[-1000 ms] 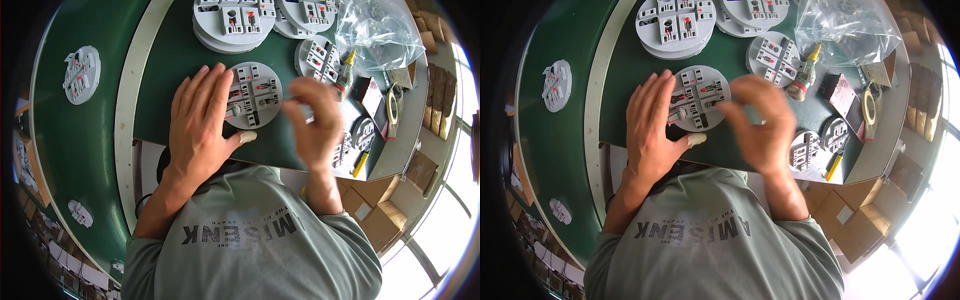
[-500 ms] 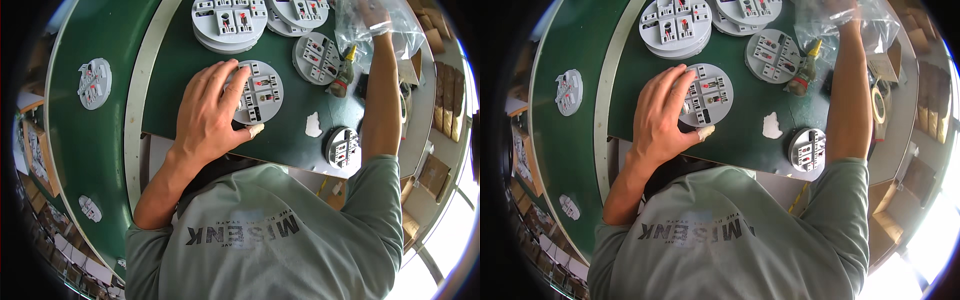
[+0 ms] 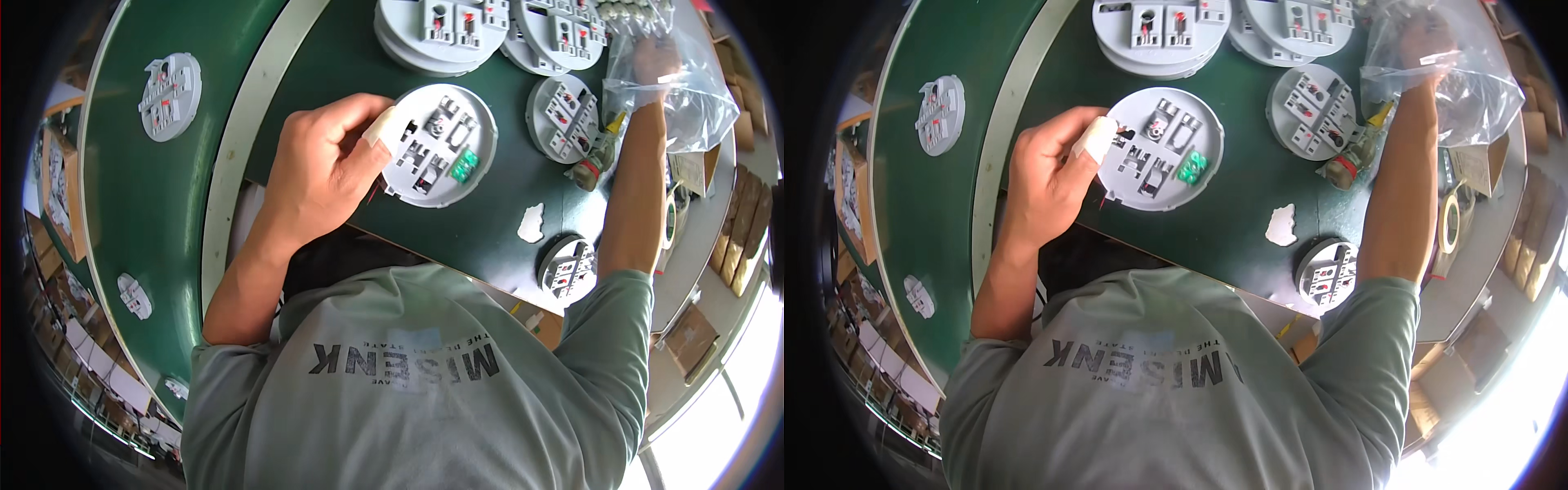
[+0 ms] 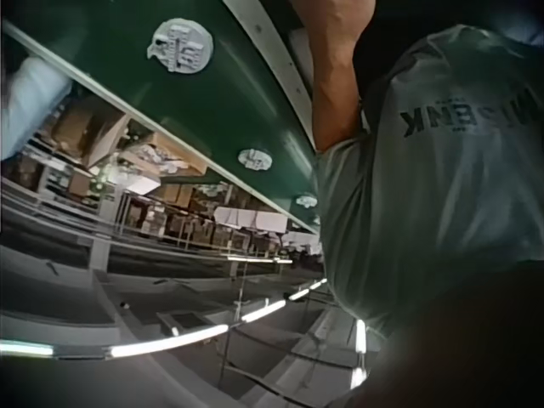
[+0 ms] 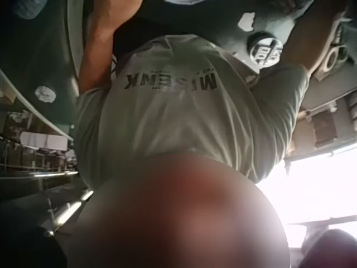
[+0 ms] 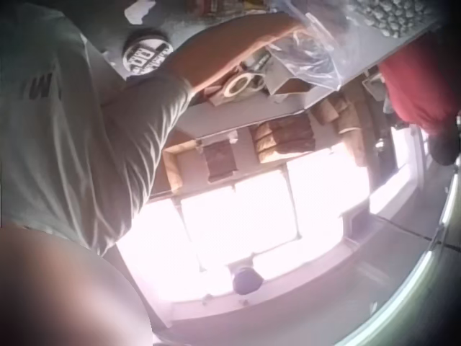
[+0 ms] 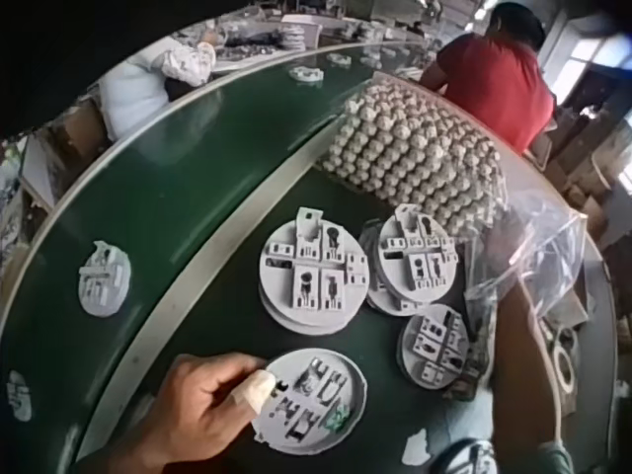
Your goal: Assembling and applying adhesive to small electronic components within circular plastic housings at a factory workstation.
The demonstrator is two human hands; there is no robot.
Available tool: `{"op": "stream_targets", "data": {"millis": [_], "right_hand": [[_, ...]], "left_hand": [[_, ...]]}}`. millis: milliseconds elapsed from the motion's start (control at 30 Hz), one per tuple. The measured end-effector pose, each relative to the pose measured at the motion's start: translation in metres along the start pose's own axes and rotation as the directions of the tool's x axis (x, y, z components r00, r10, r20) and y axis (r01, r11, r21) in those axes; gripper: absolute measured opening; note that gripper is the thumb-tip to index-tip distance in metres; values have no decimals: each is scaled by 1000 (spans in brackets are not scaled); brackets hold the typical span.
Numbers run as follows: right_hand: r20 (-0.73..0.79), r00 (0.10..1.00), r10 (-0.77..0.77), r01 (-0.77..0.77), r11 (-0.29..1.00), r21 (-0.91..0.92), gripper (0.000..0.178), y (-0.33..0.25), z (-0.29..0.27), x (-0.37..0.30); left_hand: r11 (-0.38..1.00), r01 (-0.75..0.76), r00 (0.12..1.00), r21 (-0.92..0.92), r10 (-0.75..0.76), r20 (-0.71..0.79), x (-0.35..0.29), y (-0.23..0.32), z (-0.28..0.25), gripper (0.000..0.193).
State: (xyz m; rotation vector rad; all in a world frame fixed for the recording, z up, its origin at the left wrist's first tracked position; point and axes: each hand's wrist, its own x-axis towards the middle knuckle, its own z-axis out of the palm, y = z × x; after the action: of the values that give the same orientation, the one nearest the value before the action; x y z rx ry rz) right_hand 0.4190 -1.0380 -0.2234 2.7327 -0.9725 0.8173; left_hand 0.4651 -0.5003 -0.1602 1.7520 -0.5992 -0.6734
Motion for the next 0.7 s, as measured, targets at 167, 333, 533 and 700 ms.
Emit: {"op": "stream_targets", "data": {"millis": [167,333,533,700], "right_hand": [[-18,997,73,-71,995,68,55,4,-11,-2],[-69,994,84,-71,983,172,57,-13,-14,-12],[-36,999,29,-33,991,-126,57,21,-6,-5],[-103,979,174,-170,984,50,52,-7,-15,-9]], "left_hand": [[998,-24,993,54,17,116,10,4,-6,23],[994,-49,993,94,39,113,7,-2,-7,22],[994,-85,993,63,80,84,10,-2,-6,20],[998,-11,989,64,1,150,12,-3,-11,23]]}}
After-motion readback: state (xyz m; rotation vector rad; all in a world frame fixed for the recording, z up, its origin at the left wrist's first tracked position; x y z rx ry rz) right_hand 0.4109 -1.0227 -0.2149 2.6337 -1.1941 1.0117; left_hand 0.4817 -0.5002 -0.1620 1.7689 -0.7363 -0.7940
